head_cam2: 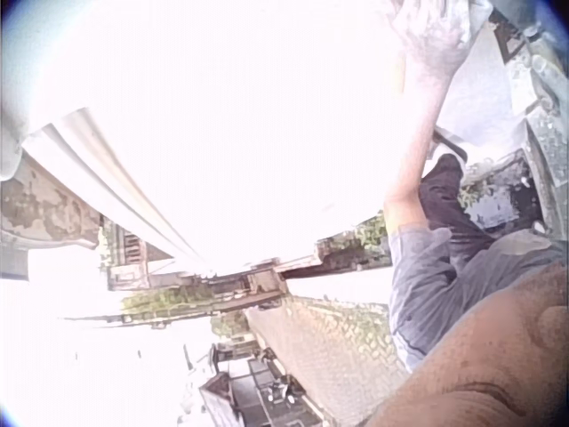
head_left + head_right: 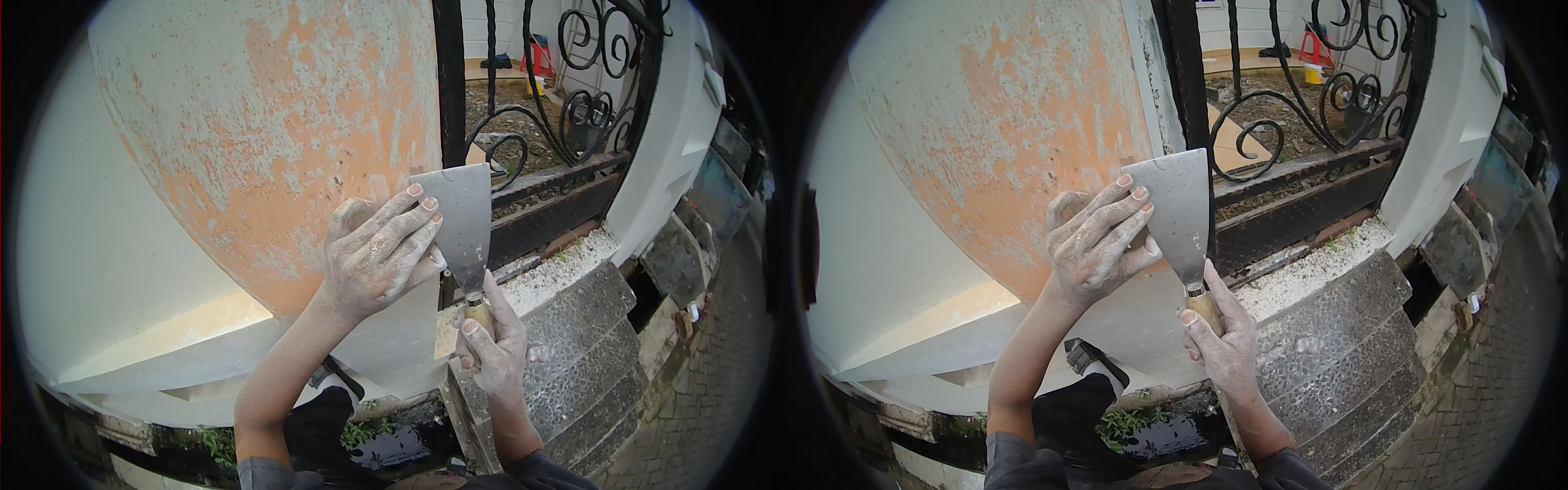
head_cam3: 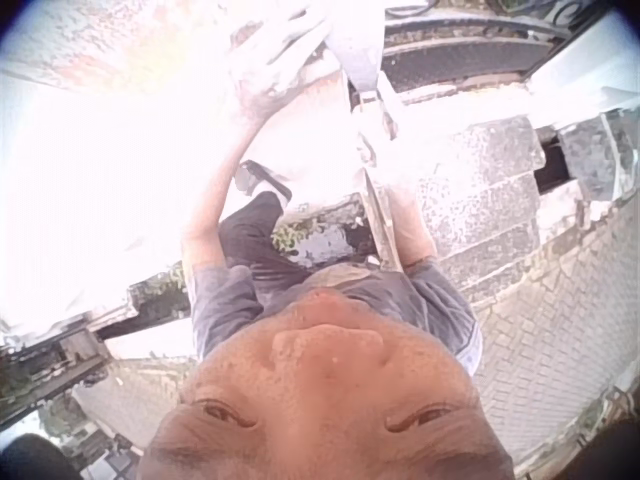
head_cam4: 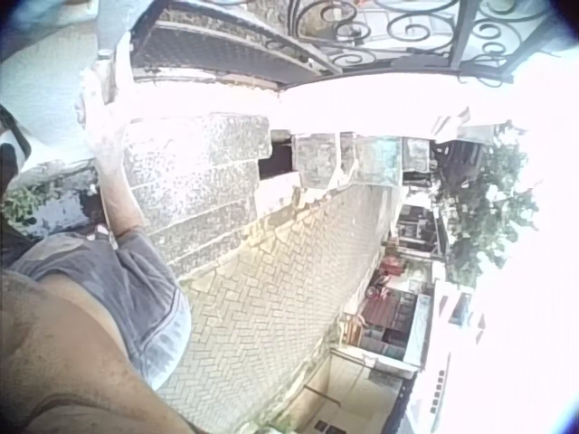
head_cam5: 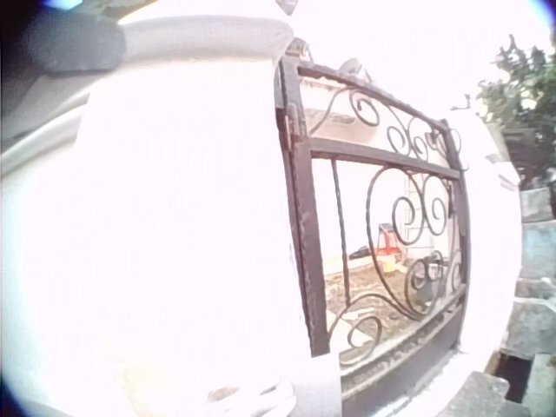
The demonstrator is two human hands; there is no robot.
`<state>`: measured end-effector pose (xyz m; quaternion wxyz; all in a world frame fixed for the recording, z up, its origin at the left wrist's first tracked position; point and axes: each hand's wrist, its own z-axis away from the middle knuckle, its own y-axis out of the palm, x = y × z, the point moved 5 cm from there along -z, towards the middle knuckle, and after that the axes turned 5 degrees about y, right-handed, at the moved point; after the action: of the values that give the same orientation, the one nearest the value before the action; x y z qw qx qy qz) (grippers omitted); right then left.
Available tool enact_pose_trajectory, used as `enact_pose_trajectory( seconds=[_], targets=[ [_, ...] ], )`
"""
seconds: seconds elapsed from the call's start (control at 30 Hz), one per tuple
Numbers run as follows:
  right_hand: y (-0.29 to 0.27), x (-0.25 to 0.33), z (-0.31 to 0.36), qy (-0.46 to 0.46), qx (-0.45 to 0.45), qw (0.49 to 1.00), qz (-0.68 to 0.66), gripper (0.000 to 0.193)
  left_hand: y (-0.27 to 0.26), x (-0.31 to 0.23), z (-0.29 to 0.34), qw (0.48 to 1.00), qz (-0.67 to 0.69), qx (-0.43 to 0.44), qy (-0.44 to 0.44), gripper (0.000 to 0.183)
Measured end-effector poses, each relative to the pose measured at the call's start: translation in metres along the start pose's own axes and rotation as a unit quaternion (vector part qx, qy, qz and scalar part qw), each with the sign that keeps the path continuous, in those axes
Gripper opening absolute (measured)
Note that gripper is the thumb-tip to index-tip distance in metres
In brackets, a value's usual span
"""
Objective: The person scrapes old paint or plaster from a wall using a putty knife.
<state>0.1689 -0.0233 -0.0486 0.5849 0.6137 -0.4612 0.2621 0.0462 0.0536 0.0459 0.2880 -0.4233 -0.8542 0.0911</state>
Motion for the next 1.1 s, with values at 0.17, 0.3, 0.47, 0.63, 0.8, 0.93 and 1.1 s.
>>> enact_pose_trajectory(
  seconds=[0.17, 0.3, 0.47, 0.63, 0.8, 0.93, 1.1],
  targets=[
    [-0.001, 0.004, -0.003, 0.002, -0.013, 0.999, 0.038, 0.057, 0.000, 0.003, -0.003, 1.000, 0.013, 0.006, -0.002, 0.027],
    [-0.001, -0.002, 0.003, 0.015, -0.017, 1.000, 0.008, 0.058, 0.000, -0.001, 0.001, 1.000, 0.007, 0.003, -0.010, 0.027],
    [0.003, 0.000, -0.005, -0.003, -0.004, 1.000, 0.007, 0.058, -0.003, 0.004, -0.004, 1.000, 0.014, 0.001, -0.003, 0.029],
    [-0.006, -0.012, 0.005, 0.013, -0.009, 1.000, 0.008, 0.058, 0.003, -0.007, 0.012, 1.000, 0.021, 0.018, -0.010, 0.029],
    [0.001, 0.000, -0.006, 0.000, -0.015, 1.000, 0.024, 0.058, -0.004, 0.005, -0.007, 1.000, -0.005, -0.001, -0.002, 0.028],
    [-0.008, -0.013, 0.007, 0.011, -0.013, 1.000, -0.003, 0.058, 0.005, -0.005, 0.007, 1.000, 0.030, 0.005, -0.002, 0.031],
    [0.009, 0.010, -0.008, -0.023, -0.005, 0.999, 0.025, 0.058, -0.007, 0.009, -0.017, 1.000, -0.011, -0.019, -0.003, 0.030]
  ],
)
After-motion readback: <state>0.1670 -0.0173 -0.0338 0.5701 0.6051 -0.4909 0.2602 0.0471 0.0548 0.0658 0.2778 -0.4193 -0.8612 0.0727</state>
